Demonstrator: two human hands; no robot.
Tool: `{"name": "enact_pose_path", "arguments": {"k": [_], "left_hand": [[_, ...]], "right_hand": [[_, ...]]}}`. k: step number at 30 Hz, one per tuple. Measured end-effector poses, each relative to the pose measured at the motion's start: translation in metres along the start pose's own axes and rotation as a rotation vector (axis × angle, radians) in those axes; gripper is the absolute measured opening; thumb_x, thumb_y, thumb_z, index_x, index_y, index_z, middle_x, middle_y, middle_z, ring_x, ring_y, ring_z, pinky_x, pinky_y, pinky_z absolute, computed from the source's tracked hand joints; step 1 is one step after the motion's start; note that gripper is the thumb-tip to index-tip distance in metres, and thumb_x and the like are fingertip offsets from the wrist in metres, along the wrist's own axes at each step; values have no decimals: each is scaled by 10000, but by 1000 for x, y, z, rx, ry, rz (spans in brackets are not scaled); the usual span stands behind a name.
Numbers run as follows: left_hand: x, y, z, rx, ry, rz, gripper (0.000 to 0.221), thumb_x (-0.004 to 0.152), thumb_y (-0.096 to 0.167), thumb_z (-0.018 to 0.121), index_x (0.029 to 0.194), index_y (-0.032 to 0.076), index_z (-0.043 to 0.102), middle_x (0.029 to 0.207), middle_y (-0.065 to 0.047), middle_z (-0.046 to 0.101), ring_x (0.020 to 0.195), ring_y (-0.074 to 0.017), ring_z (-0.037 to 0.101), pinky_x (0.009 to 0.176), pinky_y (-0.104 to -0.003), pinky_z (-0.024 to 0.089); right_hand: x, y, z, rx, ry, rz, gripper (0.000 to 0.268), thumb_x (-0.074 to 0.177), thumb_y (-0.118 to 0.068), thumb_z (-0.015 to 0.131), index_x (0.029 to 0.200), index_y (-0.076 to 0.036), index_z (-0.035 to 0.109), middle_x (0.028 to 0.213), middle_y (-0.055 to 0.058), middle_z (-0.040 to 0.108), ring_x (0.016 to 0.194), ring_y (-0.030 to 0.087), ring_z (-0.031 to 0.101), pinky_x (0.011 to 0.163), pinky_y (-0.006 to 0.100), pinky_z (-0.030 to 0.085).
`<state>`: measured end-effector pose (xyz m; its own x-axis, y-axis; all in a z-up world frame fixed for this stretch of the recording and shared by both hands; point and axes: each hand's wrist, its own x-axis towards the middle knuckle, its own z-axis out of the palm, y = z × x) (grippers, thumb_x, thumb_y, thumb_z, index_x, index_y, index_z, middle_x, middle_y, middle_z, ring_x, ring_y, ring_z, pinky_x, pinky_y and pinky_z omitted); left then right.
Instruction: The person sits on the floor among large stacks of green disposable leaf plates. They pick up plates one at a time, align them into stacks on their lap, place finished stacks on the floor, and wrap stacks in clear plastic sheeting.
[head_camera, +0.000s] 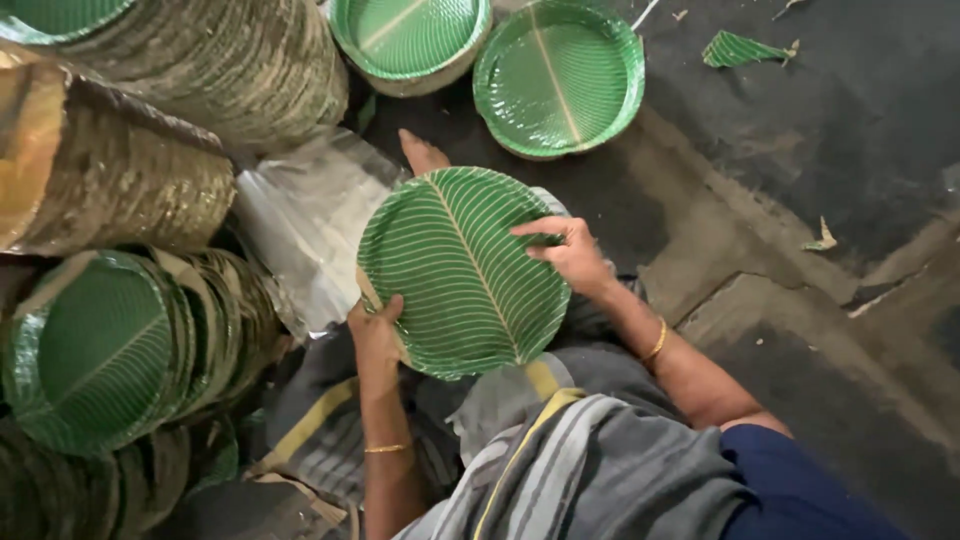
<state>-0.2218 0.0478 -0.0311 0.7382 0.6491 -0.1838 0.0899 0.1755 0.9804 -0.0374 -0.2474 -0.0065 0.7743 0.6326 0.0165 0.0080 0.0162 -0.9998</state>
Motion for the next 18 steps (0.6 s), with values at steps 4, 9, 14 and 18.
{"name": "enact_pose_path", "arguments": {"k": [4,9,14,18], "left_hand": [[32,37,-16,598,128,103,252,918,85,766,1096,-70,679,995,-184,709,875,-278,648,811,-405,510],[81,112,37,978,243,576,304,910,127,792,1094,-63,643,1061,-227,647,969,-393,613,850,-465,493],[176,116,151,1064,-177,814,311,889,66,749,1188,23,676,1175,-197,665,1081,-415,623,893,-488,499],[279,64,220,1161,-326,875,379,849,53,760,1207,12,642,1230,-180,658,1118,-431,586,953,-497,469]], "right_hand": [[21,-1,29,80,139,-73,409,772,88,674,1154,-22,768,1128,100,782,1037,159,710,946,313,558],[69,11,51,0,160,-115,389,791,51,653,1161,-14,752,1201,139,744,1136,222,677,998,336,517],[115,64,55,-97,-130,-203,487,711,44,699,1191,-24,755,1224,160,674,1156,277,619,1027,379,492],[121,79,56,48,-244,-176,484,783,13,693,1263,-51,684,1240,116,720,1197,242,656,1056,377,493]]}}
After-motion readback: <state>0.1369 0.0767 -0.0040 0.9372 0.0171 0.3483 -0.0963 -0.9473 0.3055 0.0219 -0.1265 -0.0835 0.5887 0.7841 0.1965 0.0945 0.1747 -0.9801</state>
